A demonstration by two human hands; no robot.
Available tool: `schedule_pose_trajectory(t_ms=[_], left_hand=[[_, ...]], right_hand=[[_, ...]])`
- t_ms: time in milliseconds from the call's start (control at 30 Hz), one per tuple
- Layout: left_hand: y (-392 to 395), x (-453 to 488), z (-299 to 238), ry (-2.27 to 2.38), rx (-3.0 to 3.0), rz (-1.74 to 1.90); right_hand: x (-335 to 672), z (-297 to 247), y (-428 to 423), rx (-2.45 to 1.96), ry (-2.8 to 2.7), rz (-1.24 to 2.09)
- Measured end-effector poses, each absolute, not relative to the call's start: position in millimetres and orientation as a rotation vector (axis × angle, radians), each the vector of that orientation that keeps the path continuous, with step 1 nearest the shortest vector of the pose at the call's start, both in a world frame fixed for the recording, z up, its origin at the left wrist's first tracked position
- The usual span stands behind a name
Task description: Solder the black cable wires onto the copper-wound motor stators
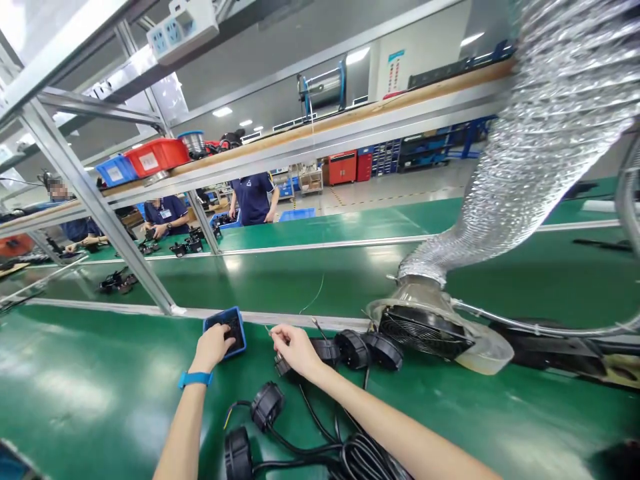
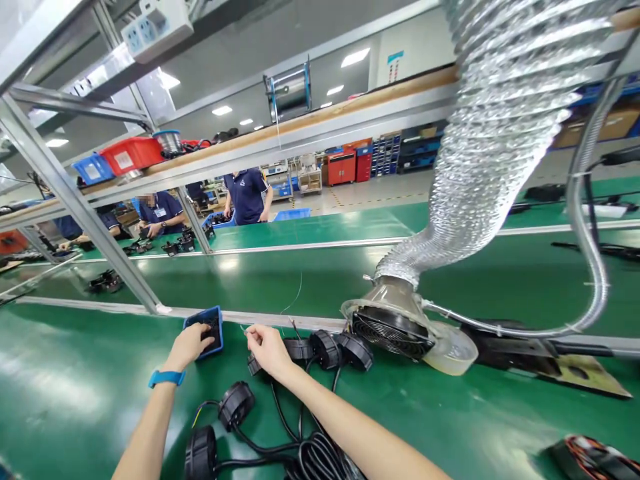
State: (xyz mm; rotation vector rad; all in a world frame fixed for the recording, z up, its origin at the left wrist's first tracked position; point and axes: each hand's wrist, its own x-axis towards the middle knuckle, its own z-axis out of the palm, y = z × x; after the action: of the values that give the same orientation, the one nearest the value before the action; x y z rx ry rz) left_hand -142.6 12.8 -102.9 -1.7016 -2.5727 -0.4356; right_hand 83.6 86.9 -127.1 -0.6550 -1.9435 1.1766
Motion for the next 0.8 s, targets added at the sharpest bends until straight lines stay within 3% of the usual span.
schedule_pose_trajectory(t_ms=[800], left_hand=[[2,-135,-118,-2.158,-1.556,-0.677]], right_hand=[[87,-138,88,-0.548,-1.796,1.336]])
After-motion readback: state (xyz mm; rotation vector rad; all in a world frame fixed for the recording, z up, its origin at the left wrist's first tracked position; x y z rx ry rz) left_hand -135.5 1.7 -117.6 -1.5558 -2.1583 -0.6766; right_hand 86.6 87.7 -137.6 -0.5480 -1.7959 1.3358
